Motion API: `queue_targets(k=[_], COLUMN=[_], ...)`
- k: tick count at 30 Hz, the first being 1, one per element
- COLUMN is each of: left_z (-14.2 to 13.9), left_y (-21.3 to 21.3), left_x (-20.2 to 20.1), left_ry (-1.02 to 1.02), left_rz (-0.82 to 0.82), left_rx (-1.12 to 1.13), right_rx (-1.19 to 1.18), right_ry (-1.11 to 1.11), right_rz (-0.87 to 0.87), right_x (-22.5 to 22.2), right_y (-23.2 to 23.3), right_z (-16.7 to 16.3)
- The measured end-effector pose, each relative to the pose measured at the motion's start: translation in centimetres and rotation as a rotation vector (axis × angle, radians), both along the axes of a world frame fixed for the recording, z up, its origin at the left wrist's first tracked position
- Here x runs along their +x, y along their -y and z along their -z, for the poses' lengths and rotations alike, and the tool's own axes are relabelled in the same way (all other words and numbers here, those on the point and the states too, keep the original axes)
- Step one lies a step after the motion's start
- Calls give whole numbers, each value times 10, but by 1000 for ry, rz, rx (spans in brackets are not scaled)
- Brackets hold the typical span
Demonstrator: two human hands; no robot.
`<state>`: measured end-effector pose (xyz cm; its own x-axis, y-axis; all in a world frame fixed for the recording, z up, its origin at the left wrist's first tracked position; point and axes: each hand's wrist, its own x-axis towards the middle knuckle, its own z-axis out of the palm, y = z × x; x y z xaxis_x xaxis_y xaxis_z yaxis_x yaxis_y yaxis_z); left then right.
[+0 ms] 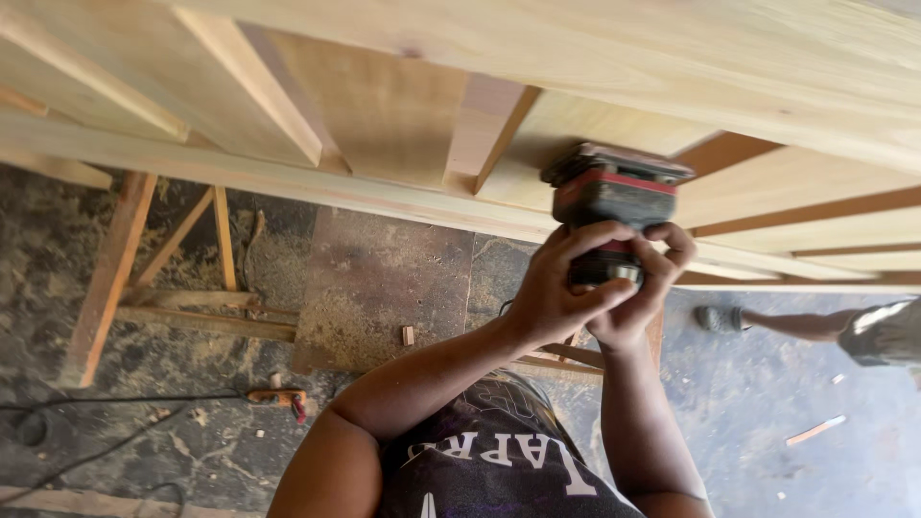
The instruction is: The person uses an electric sander to smooth the underside of a wooden frame. The sander is moved back and forth along the wood surface, and the person occasionally pauses to touch the wood with a hand.
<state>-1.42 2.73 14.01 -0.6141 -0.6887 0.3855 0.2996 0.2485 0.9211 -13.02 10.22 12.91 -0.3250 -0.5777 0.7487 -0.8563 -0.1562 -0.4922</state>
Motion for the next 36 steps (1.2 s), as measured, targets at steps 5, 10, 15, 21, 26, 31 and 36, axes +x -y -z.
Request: queue_targets(k=[5, 10, 15, 21, 26, 31, 36], left_z=[26, 105, 115, 77, 88, 107, 109], left_y=[13, 27, 30, 21, 31, 49, 55], left_x=[9, 14, 28, 75, 156, 228, 264], left_ry=[0, -27, -72, -147, -69, 32, 59], left_rz=[19, 36, 73, 199, 278, 297, 369], left_rx=[93, 124, 172, 262, 422, 411, 488], right_rx=[1, 147, 151, 33, 124, 263, 273], right_ry=[1, 59, 108, -2, 57, 209, 286], right_rz=[-16, -75, -32, 138, 228, 265, 221], right_x=[13, 29, 56, 114, 200, 272, 298], right_y=[22, 30, 26, 19, 22, 35, 37], right_z=[25, 77, 70, 40, 48, 65, 75])
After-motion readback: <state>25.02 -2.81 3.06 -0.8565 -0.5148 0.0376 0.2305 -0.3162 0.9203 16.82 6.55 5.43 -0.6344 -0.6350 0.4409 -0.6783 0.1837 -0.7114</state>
